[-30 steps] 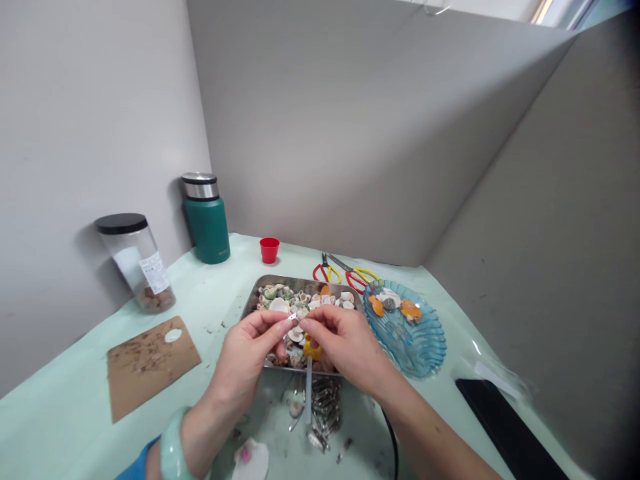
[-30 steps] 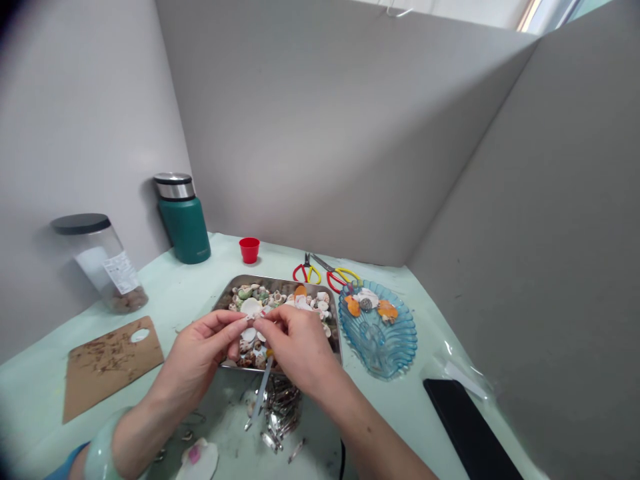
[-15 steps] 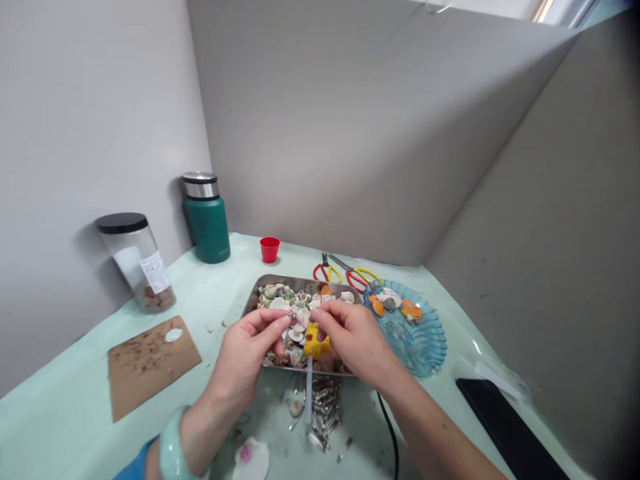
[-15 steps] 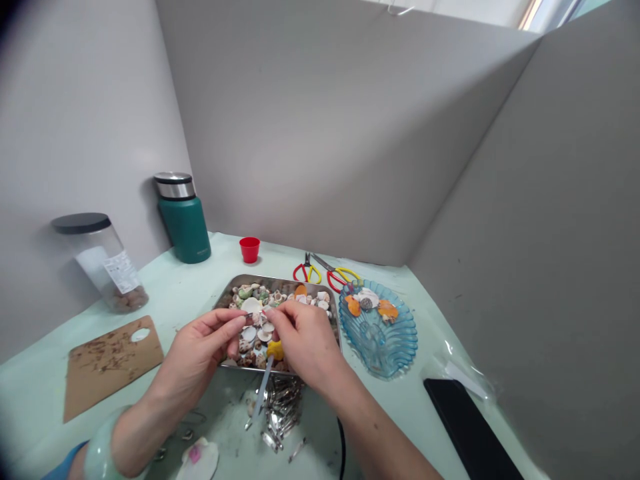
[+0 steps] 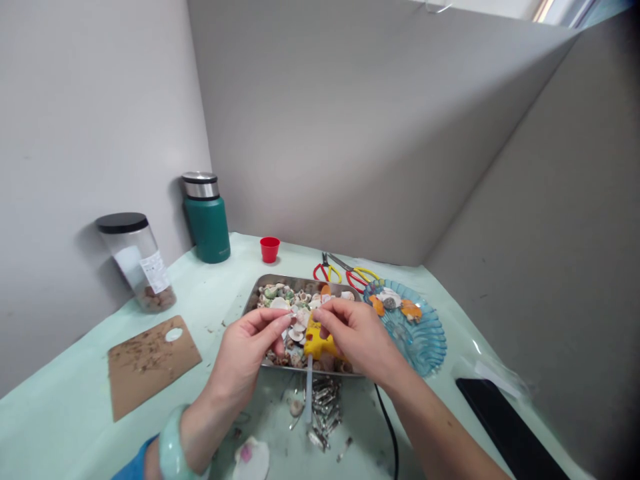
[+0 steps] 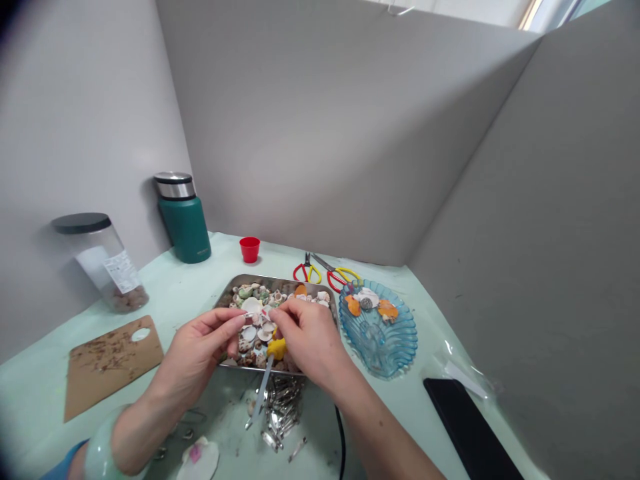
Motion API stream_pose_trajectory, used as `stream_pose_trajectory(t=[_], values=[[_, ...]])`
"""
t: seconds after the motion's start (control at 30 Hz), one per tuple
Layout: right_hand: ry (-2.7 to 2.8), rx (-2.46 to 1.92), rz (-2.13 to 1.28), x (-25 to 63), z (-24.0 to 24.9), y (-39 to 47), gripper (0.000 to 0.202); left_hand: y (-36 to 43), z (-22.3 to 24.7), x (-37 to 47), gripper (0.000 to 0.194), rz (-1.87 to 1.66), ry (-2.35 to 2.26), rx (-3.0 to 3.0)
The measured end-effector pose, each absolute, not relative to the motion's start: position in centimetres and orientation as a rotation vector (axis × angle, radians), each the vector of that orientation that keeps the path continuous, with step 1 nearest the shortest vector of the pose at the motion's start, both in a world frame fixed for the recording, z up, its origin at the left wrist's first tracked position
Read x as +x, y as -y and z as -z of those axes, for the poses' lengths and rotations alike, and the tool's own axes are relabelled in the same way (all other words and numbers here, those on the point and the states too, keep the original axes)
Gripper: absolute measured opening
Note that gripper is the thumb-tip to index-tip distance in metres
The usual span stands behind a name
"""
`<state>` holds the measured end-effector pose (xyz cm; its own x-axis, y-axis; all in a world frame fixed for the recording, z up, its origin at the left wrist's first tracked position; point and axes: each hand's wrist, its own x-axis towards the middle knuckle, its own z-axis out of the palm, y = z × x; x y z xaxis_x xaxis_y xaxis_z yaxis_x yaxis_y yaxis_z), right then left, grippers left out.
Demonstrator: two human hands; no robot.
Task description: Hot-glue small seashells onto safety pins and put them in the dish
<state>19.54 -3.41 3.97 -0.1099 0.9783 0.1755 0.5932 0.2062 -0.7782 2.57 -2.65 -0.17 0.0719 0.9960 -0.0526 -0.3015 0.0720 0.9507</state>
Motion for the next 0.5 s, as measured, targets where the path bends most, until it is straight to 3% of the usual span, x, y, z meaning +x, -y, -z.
stream_pose_trajectory(t=[0.1,0.5], values=[[1.782,-1.408,-0.726,19.36,-3.69,3.41,0.014,2.55,0.29,2.56,0.023,-1.237,-0.962,0.967],[1.821,-1.357,-0.736,19.15,-3.72,3.62,0.012,2.36,0.54,2.39,0.029,-1.163,-0.96,1.006]])
